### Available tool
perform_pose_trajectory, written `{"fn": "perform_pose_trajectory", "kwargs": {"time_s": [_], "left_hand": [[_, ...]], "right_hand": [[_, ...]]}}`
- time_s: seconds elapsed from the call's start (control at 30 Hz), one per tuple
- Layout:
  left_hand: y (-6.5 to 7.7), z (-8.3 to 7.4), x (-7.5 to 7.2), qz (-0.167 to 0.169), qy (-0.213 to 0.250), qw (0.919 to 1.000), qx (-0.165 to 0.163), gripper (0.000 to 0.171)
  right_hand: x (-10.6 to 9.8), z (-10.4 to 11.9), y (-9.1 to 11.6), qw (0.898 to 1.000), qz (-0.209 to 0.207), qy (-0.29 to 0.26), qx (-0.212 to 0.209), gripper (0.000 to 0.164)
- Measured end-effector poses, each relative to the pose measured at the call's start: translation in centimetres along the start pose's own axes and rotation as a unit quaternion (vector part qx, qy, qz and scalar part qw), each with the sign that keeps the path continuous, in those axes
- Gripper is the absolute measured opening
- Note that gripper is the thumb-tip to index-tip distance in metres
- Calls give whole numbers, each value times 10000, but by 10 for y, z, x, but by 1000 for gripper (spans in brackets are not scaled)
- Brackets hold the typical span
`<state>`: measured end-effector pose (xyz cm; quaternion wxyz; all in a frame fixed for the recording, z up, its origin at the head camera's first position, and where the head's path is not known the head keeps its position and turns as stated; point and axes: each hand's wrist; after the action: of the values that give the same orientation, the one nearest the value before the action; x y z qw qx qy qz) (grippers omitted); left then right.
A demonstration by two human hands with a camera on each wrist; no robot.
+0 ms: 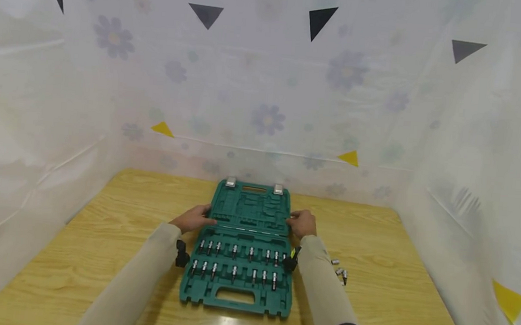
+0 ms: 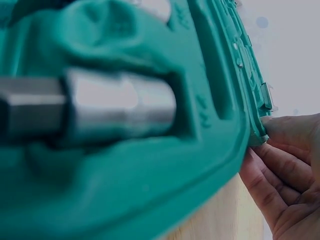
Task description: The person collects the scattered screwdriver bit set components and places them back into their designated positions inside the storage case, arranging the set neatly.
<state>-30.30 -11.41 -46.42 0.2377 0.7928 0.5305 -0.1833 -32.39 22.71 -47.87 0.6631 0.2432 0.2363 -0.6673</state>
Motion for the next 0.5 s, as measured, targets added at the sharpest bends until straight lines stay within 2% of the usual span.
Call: {"fn": "perform_pose_trajectory", "kwargs": {"time_s": [0.23, 0.5], "left_hand": [[-1, 3, 0, 3, -158, 9999, 31, 75], [6, 9, -5, 98, -416, 9983, 396, 78]], "right_hand": [[1, 0, -1, 10000, 53, 1, 46, 35], [-5, -1, -1, 9995, 249, 58, -200, 43]]}}
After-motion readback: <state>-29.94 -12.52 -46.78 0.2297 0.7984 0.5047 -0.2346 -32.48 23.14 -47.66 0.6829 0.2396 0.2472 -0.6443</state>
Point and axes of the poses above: each hand's wrist, its own y-axis away from the middle knuckle, its own x-axis out of the palm, z = x × y, and after that the axes turned 1 degree about x, right-handed
